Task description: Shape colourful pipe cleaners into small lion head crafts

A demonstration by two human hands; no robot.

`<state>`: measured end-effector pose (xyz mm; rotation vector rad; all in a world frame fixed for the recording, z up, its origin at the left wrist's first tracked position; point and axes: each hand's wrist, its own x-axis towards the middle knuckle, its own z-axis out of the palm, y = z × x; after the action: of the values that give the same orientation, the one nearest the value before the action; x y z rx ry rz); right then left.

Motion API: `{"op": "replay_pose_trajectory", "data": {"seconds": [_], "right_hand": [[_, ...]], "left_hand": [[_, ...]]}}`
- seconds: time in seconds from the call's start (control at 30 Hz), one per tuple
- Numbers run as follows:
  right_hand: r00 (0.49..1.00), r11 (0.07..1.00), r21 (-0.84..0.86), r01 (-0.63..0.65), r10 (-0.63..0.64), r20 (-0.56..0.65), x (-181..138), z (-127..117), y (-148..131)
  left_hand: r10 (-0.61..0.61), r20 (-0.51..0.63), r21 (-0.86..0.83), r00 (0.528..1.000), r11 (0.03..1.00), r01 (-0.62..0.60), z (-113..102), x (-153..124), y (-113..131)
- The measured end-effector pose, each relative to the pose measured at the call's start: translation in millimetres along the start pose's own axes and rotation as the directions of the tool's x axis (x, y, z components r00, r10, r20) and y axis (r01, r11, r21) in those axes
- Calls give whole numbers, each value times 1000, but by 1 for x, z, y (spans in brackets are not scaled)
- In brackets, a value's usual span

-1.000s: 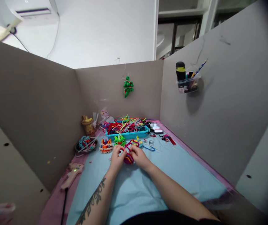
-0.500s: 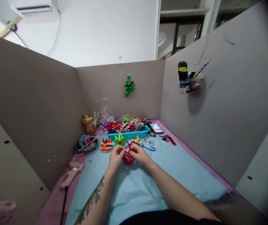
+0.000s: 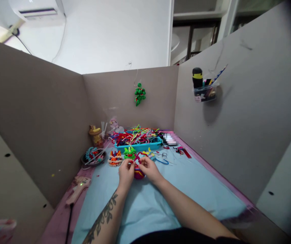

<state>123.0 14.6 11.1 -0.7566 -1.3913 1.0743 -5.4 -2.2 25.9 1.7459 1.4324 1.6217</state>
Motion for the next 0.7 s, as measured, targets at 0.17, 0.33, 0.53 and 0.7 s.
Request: {"op": "replay_pose_trajectory", "data": {"seconds": [0.17, 0.33, 0.53, 0.7], "right_hand": [[997, 999, 4, -36, 37, -68, 2, 1, -2], [992, 999, 41, 15, -10, -129, 3, 1, -7], [986, 999, -23, 49, -52, -156, 2, -3, -2], [987, 998, -16, 60, -62, -145, 1, -3, -5]], "left_hand": [[55, -30, -4, 998, 998, -55, 2, -2, -1], [106, -68, -49, 992, 993, -110, 2, -1, 1], [-18, 31, -152, 999, 988, 22, 1, 2, 8], [-105, 41, -175, 994, 978, 111, -2, 4, 5]]}}
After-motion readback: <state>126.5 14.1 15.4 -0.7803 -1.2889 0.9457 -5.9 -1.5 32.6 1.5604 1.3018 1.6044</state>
